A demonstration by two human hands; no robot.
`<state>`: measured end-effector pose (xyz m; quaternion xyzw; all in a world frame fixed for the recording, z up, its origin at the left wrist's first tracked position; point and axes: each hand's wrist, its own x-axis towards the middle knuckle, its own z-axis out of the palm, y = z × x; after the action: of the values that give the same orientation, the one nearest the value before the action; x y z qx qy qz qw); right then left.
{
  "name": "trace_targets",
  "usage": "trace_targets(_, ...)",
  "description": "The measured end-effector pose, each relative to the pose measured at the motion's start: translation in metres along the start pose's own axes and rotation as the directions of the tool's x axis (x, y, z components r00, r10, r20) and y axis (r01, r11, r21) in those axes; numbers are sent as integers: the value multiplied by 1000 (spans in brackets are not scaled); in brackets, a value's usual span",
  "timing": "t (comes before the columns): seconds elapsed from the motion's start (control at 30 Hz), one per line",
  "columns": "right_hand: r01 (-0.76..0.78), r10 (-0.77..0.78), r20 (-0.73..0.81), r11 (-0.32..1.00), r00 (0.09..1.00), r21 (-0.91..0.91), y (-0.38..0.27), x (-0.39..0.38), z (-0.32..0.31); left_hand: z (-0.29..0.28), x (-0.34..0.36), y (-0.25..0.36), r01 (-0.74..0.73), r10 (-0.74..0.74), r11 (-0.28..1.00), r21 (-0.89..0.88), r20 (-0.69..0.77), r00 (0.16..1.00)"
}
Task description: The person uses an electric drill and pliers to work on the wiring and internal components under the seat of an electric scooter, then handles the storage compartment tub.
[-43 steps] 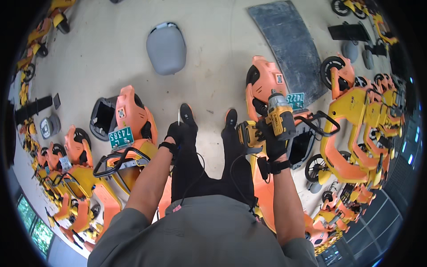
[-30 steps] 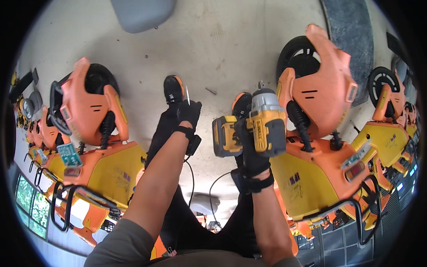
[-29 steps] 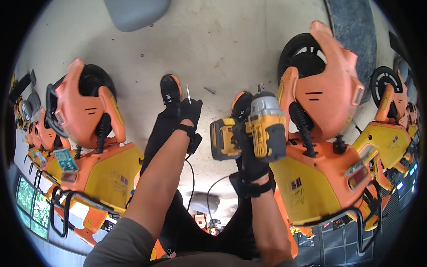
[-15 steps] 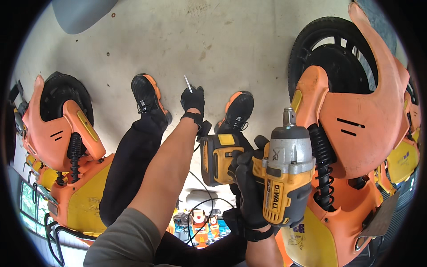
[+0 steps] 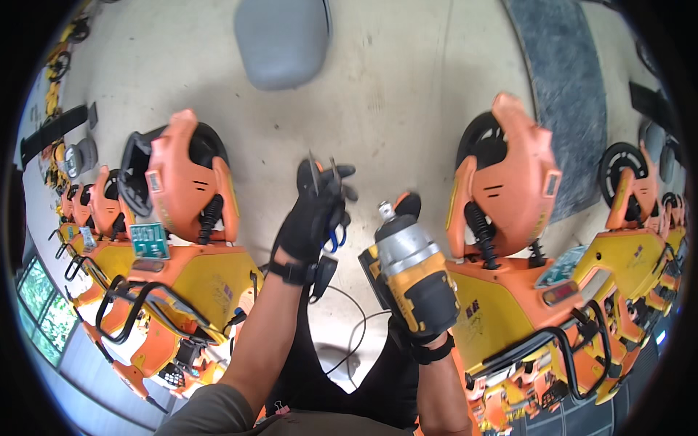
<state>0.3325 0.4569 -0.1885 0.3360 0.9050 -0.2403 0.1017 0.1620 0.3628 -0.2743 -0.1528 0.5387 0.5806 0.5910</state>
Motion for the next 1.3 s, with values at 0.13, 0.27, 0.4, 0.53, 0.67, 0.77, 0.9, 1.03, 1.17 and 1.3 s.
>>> trace_targets(0.13, 320, -321, -74, 947, 944, -24, -32, -12, -99, 37, -119, 79, -150, 153, 988, 42, -75, 985)
trace_targets(0.27, 571, -559, -139, 819, 817, 57, -69, -33, -192, 51, -240, 147, -247, 246, 969, 0, 48, 968)
trace_targets(0.4, 638, -654, -56, 751, 755, -169, -101, -66, -250, 59, -328, 191, -316, 315, 949, -4, 76, 946)
trace_targets(0.53, 705, -702, -146, 709, 698, -39, -134, -89, -287, 59, -382, 210, -415, 402, 909, 32, 186, 896)
trace_targets(0.67, 842, -833, -147, 540, 533, -11, -166, -97, -310, 59, -411, 220, -510, 482, 856, 86, 226, 847)
trace_targets(0.77, 844, -841, -173, 531, 513, -77, -171, -105, -310, 51, -419, 220, -557, 537, 831, 12, 247, 807)
trace_targets(0.9, 508, -556, 32, 780, 831, 365, -187, -114, -318, 40, -428, 224, -589, 536, 803, 95, 317, 782)
trace_targets(1.03, 330, -433, 116, 811, 894, 484, -190, -117, -312, 38, -437, 223, -602, 537, 792, 105, 350, 767)
trace_targets(1.17, 689, -667, -182, 717, 723, 110, -183, -112, -297, 35, -442, 225, -595, 506, 788, 160, 383, 773)
trace_targets(1.3, 697, -686, -177, 717, 706, 2, -188, -126, -301, 36, -445, 224, -616, 519, 760, 205, 379, 766)
